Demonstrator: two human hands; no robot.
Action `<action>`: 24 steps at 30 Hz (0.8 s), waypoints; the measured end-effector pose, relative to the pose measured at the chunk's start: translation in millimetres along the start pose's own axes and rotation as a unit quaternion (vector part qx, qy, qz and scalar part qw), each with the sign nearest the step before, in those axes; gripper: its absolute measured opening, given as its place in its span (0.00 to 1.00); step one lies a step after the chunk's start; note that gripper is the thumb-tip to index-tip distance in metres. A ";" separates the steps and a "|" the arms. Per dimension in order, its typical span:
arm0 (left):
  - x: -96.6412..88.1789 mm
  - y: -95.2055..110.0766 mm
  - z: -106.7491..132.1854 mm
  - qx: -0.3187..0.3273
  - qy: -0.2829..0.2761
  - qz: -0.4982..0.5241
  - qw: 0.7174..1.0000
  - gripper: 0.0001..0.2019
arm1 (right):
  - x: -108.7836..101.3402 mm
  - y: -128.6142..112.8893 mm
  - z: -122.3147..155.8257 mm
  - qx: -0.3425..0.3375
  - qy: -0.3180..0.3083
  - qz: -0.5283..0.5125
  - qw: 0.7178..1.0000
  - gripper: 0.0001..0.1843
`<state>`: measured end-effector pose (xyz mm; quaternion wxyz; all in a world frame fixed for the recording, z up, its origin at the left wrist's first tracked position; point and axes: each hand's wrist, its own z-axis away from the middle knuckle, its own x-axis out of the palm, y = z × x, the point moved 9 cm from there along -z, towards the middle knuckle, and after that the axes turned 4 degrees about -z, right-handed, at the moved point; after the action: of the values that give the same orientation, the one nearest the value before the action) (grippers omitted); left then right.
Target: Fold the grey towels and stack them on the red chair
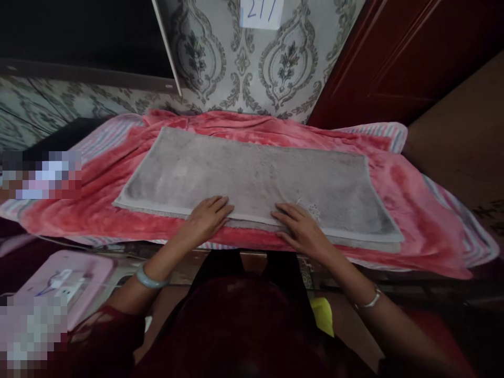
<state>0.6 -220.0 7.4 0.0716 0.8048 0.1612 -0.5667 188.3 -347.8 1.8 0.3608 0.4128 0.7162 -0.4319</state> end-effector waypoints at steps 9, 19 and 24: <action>-10.7 -20.3 19.9 0.035 0.039 -0.087 0.995 0.11 | -14.6 13.8 26.9 0.001 0.109 0.031 0.994 0.18; -13.6 -26.6 32.2 0.012 0.095 -0.040 0.995 0.13 | -27.2 9.1 42.5 0.010 0.201 0.086 0.976 0.15; -6.3 -27.5 31.9 0.011 0.048 -0.038 0.998 0.15 | -11.7 9.4 48.2 0.026 0.189 0.093 0.977 0.15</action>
<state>-39.0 -204.7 4.0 0.0339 0.8250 0.1886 -0.5317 209.2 -392.6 -8.7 0.2463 0.5607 0.7190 -0.3287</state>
